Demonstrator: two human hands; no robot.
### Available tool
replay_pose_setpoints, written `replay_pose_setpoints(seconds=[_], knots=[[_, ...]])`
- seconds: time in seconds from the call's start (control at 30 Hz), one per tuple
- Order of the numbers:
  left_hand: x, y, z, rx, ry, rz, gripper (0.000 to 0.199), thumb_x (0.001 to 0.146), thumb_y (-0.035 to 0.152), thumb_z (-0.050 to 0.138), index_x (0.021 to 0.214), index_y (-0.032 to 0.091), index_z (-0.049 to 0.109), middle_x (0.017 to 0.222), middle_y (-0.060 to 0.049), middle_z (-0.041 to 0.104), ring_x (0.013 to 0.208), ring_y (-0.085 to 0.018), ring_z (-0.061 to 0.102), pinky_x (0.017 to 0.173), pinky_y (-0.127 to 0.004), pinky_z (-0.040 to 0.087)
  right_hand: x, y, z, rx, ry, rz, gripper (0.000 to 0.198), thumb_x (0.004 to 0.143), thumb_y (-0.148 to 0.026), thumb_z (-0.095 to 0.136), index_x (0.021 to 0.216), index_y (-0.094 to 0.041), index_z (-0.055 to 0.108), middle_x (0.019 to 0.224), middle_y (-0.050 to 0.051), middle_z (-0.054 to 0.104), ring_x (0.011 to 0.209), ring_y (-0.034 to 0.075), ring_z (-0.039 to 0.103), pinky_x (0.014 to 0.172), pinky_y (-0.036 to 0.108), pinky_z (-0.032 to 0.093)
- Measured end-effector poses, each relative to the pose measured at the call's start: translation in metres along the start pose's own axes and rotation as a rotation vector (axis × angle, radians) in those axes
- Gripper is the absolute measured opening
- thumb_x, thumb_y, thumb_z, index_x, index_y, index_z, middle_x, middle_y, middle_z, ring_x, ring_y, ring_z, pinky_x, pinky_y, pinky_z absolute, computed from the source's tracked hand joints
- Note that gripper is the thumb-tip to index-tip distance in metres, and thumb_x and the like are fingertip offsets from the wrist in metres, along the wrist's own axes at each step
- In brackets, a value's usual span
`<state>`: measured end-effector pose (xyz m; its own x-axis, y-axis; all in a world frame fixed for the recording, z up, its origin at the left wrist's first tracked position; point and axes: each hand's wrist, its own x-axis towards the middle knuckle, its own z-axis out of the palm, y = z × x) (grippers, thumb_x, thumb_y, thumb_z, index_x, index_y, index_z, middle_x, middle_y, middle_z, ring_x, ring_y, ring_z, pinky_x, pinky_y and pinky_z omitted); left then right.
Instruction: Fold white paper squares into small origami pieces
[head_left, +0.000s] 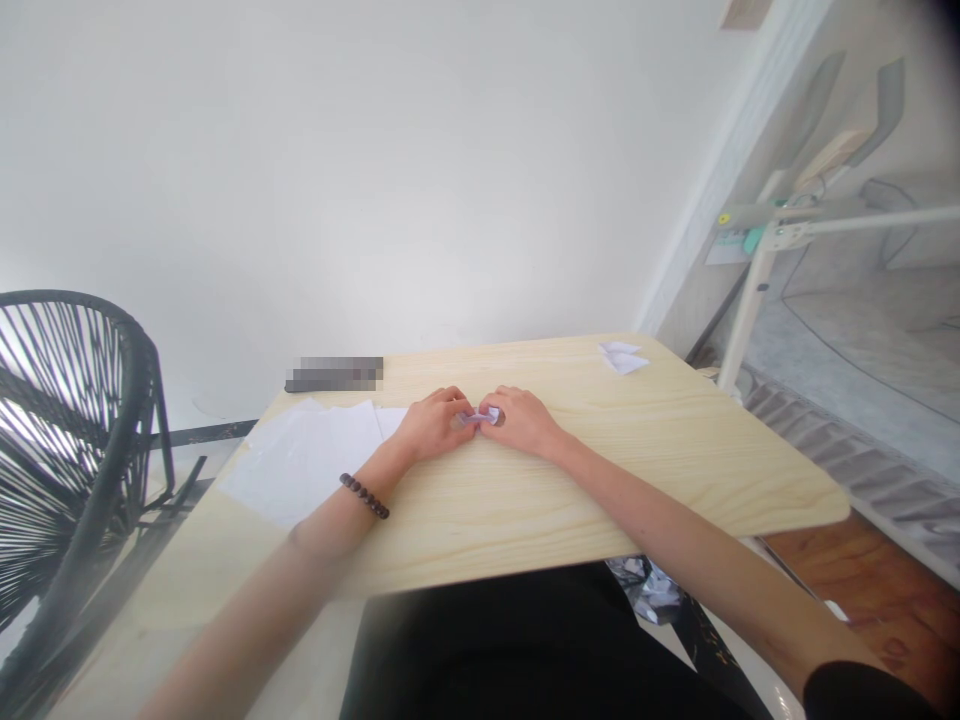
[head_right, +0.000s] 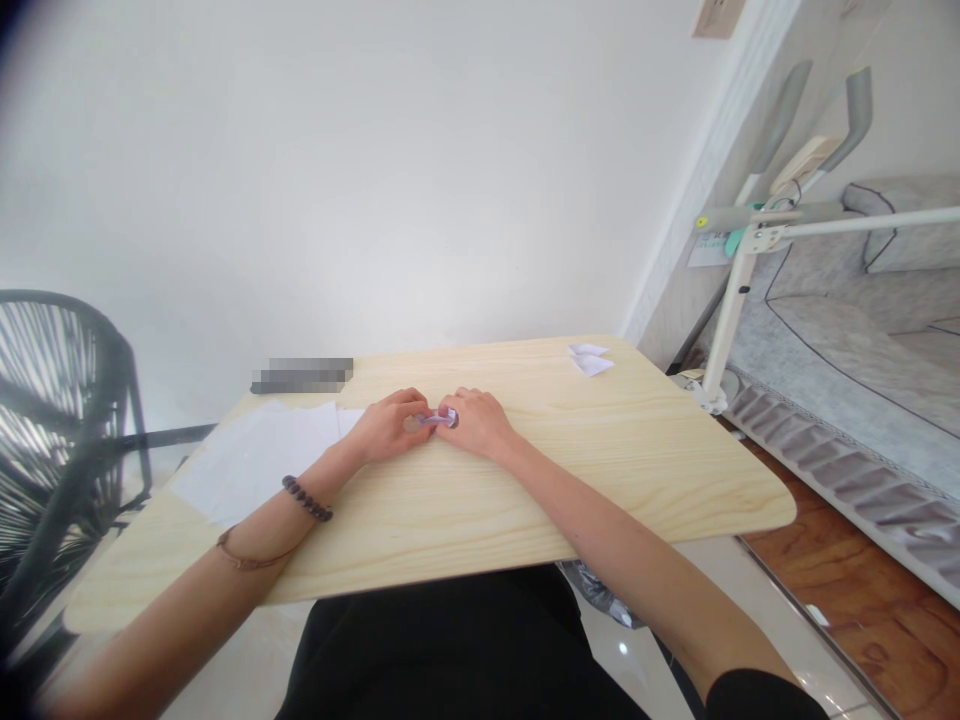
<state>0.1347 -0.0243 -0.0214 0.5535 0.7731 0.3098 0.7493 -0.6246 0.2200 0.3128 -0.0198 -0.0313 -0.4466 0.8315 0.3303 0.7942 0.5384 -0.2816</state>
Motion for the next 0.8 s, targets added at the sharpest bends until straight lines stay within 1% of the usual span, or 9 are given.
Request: replay_pose_setpoints(seconds=[0.1,0.23,0.4,0.53,0.6,0.7,0.77,0.8], knots=[[-0.001,-0.001,0.001,-0.015,0.012,0.012,0.022,0.076,0.037,0.045,0.082,0.023,0.061,0.096,-0.001,0.053,0.082,-0.016,0.053,0.068,-0.025,0.042,0.001,0.001,0.000,0.015,-0.001,0.004,0.015,0.071,-0.032,0.052,0.081,-0.024,0.060,0.078,0.002,0.055,0.074,0.014,0.050,0.070,0.026,0.034],[-0.001,0.000,0.001,-0.020,0.021,0.008,0.021,0.075,0.036,0.046,0.081,0.023,0.061,0.094,-0.001,0.054,0.085,-0.017,0.052,0.069,-0.026,0.042,0.000,0.002,0.001,0.039,0.014,-0.010,0.015,0.071,-0.032,0.053,0.080,-0.022,0.060,0.078,0.002,0.054,0.074,0.014,0.050,0.071,0.026,0.035],[0.000,-0.001,0.000,-0.060,0.040,-0.040,0.022,0.077,0.035,0.043,0.080,0.022,0.060,0.092,-0.001,0.056,0.083,-0.016,0.053,0.072,-0.025,0.042,-0.004,0.004,-0.001,0.121,0.060,-0.065,0.011,0.075,-0.024,0.049,0.078,-0.020,0.059,0.087,0.001,0.054,0.075,0.011,0.051,0.069,0.023,0.037],[0.000,-0.002,0.000,-0.080,0.043,-0.062,0.023,0.077,0.035,0.043,0.076,0.021,0.061,0.091,-0.001,0.057,0.080,-0.015,0.054,0.071,-0.024,0.042,-0.004,0.005,0.000,0.154,0.075,-0.059,0.010,0.074,-0.021,0.050,0.075,-0.019,0.059,0.087,0.001,0.053,0.074,0.010,0.052,0.067,0.022,0.037],[0.000,-0.003,0.000,-0.081,0.041,-0.053,0.022,0.076,0.035,0.044,0.078,0.022,0.062,0.091,-0.001,0.058,0.080,-0.015,0.055,0.070,-0.024,0.042,-0.003,0.006,0.001,0.178,0.070,-0.054,0.011,0.074,-0.023,0.050,0.075,-0.019,0.060,0.086,0.001,0.054,0.073,0.010,0.051,0.067,0.022,0.037],[0.001,-0.005,-0.002,-0.105,0.040,-0.063,0.023,0.076,0.035,0.044,0.083,0.022,0.062,0.089,-0.001,0.060,0.076,-0.014,0.056,0.069,-0.024,0.042,-0.001,0.012,0.000,0.255,0.034,-0.067,0.018,0.074,-0.034,0.052,0.078,-0.019,0.061,0.082,0.002,0.055,0.068,0.010,0.050,0.065,0.022,0.037],[0.002,-0.008,-0.003,-0.122,0.041,-0.090,0.025,0.076,0.036,0.044,0.085,0.021,0.062,0.085,-0.002,0.061,0.072,-0.014,0.056,0.066,-0.024,0.043,-0.001,0.017,-0.002,0.316,0.005,-0.077,0.024,0.071,-0.039,0.056,0.084,-0.019,0.061,0.081,0.002,0.056,0.064,0.009,0.049,0.062,0.022,0.037],[0.002,-0.009,-0.004,-0.126,0.042,-0.110,0.026,0.076,0.037,0.044,0.085,0.021,0.063,0.081,-0.002,0.062,0.069,-0.014,0.056,0.064,-0.024,0.043,-0.001,0.020,-0.003,0.341,-0.008,-0.081,0.027,0.068,-0.038,0.058,0.087,-0.018,0.060,0.080,0.001,0.057,0.062,0.009,0.048,0.061,0.021,0.037]])
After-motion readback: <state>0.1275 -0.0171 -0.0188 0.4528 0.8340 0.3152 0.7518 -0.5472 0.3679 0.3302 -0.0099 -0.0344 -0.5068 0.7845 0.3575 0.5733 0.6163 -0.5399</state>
